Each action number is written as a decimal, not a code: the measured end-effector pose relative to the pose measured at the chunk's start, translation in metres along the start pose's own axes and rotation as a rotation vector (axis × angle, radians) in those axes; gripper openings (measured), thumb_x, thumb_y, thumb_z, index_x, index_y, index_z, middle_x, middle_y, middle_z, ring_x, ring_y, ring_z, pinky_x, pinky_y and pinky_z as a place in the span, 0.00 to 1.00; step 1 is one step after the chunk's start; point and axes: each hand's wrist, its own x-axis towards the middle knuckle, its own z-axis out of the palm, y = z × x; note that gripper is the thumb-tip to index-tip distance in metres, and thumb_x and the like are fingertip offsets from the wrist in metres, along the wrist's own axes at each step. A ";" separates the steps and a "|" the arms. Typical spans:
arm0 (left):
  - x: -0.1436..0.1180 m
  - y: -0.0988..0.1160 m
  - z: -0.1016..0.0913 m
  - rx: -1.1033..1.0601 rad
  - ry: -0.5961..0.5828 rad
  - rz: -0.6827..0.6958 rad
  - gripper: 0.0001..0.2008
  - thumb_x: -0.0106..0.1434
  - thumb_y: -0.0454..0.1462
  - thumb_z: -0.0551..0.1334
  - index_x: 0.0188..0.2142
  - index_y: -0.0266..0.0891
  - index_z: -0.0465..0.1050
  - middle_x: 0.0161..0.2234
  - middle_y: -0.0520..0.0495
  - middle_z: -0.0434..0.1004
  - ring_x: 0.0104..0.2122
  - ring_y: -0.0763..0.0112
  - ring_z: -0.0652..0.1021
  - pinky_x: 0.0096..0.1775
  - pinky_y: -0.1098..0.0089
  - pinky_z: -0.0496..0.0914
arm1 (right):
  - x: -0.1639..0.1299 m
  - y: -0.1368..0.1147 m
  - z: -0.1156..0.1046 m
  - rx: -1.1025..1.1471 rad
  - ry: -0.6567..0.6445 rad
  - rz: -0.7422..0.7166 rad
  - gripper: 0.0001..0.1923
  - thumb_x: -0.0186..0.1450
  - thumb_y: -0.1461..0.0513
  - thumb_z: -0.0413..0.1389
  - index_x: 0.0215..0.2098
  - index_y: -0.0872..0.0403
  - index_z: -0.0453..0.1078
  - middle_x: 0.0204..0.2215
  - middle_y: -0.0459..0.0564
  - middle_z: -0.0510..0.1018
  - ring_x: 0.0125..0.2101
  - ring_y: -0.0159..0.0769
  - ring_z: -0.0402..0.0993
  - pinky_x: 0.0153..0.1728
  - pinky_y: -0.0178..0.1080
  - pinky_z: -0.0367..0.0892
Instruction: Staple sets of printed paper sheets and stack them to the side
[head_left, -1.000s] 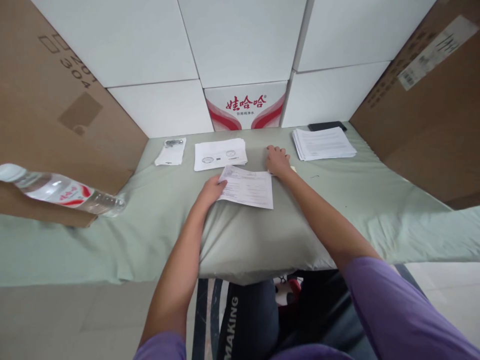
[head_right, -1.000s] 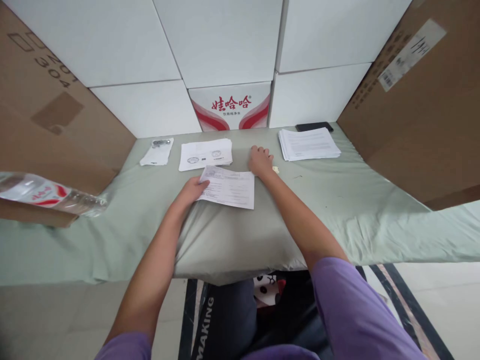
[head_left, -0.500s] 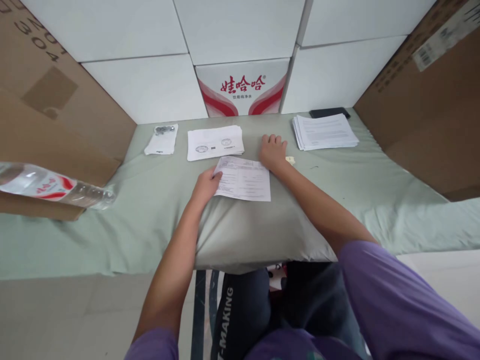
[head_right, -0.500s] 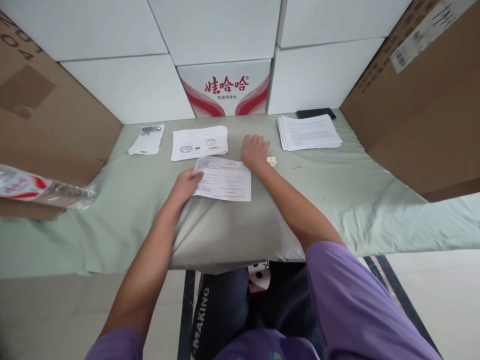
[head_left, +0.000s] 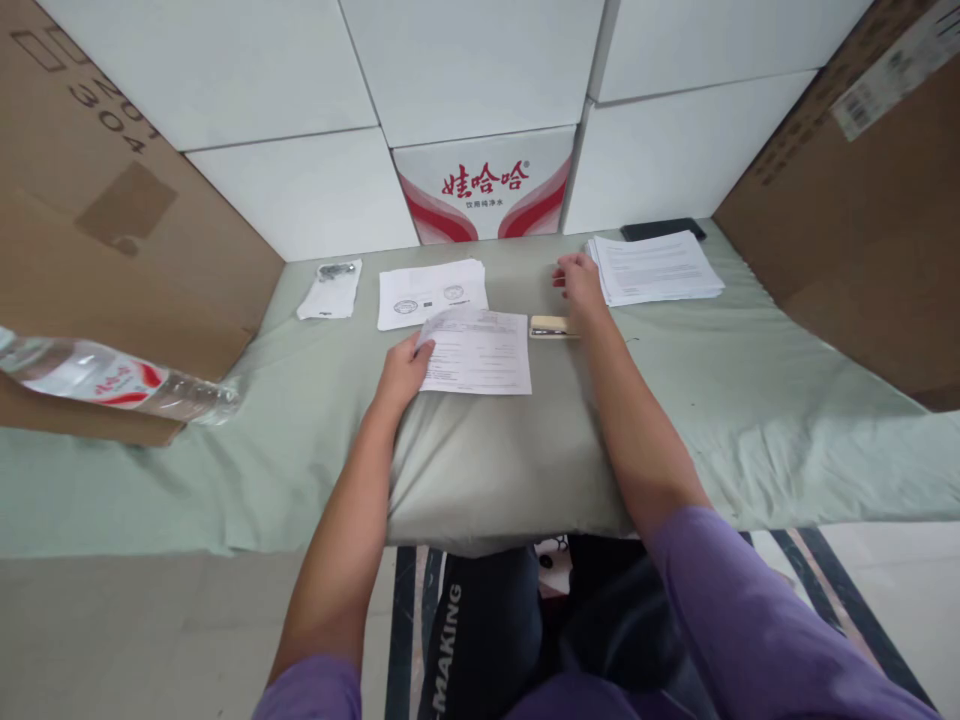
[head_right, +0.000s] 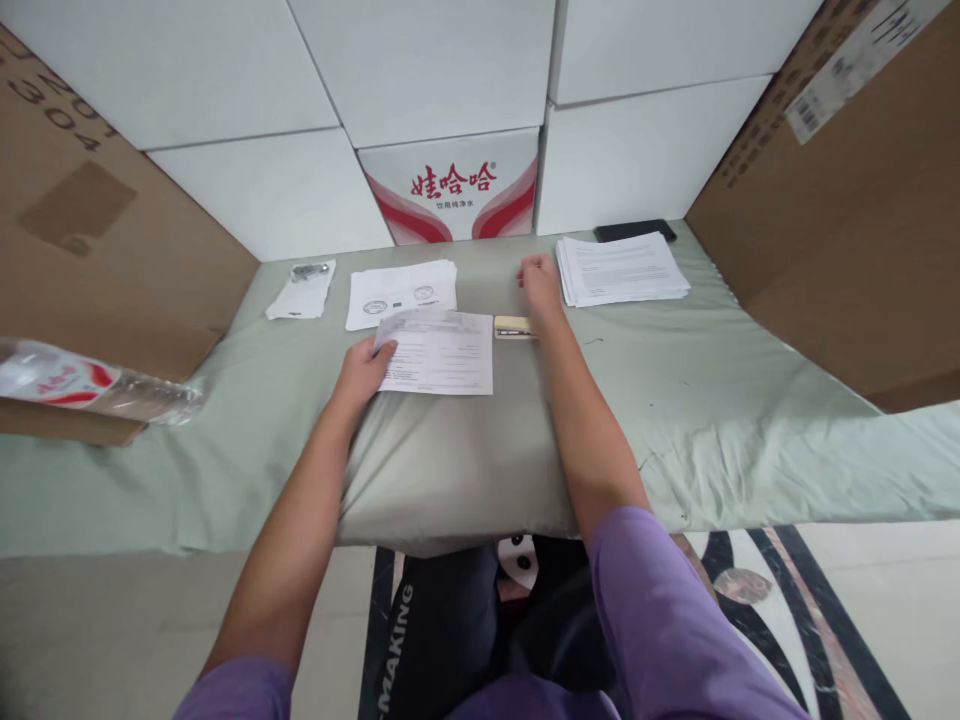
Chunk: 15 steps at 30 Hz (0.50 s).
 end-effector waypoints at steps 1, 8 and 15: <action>0.003 -0.002 -0.001 0.005 0.037 0.004 0.20 0.64 0.47 0.61 0.46 0.35 0.81 0.37 0.45 0.84 0.41 0.58 0.81 0.48 0.65 0.74 | -0.003 -0.008 -0.002 0.043 -0.035 0.018 0.07 0.69 0.57 0.51 0.38 0.51 0.67 0.35 0.50 0.79 0.34 0.38 0.76 0.40 0.43 0.71; 0.014 -0.012 -0.004 -0.117 0.364 0.021 0.26 0.65 0.53 0.60 0.47 0.32 0.78 0.44 0.40 0.83 0.48 0.59 0.81 0.52 0.65 0.74 | -0.051 -0.049 0.020 0.081 -0.663 0.069 0.11 0.60 0.57 0.67 0.30 0.55 0.72 0.27 0.52 0.81 0.27 0.38 0.77 0.29 0.40 0.72; 0.014 -0.005 -0.003 -0.231 0.535 0.067 0.29 0.69 0.53 0.57 0.57 0.32 0.73 0.53 0.35 0.80 0.58 0.56 0.76 0.61 0.58 0.69 | -0.076 -0.057 0.027 0.171 -1.019 0.061 0.14 0.58 0.57 0.69 0.37 0.54 0.72 0.30 0.50 0.83 0.21 0.35 0.76 0.18 0.34 0.69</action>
